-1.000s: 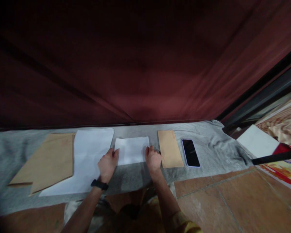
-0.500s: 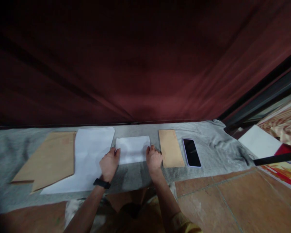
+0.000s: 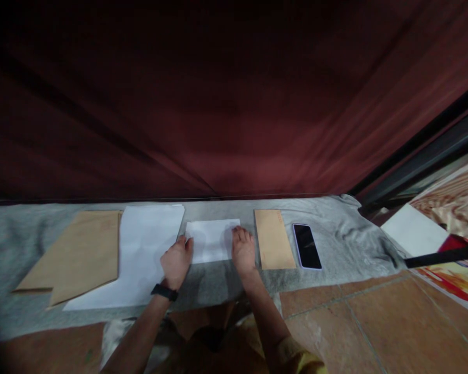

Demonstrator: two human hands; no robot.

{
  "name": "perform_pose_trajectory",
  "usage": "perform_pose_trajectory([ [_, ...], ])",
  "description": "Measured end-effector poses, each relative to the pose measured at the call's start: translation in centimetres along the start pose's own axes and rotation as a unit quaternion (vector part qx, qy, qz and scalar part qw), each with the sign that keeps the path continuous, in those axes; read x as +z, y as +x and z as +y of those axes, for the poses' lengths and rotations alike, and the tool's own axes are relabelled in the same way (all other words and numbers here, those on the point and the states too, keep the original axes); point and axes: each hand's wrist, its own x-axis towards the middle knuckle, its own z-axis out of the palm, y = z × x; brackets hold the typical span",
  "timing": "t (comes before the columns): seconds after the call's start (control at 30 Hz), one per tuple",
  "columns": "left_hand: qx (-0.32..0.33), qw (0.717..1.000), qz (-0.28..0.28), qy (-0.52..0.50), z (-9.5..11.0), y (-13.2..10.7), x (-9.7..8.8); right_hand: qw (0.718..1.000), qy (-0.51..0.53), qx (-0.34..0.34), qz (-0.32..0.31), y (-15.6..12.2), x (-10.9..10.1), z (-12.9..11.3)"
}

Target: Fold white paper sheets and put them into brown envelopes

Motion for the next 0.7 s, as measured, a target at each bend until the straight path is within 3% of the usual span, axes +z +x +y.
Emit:
perform_pose_trajectory([
  [0.3,0.004,1.000,-0.002,0.003,0.1,0.1,0.0,0.997,0.042,0.023,0.059,-1.4,1.8,-1.4],
  [0.7,-0.012,1.000,0.010,0.003,0.3,0.1,0.4,0.997,0.035,0.026,0.061,-2.4,2.3,-2.2],
])
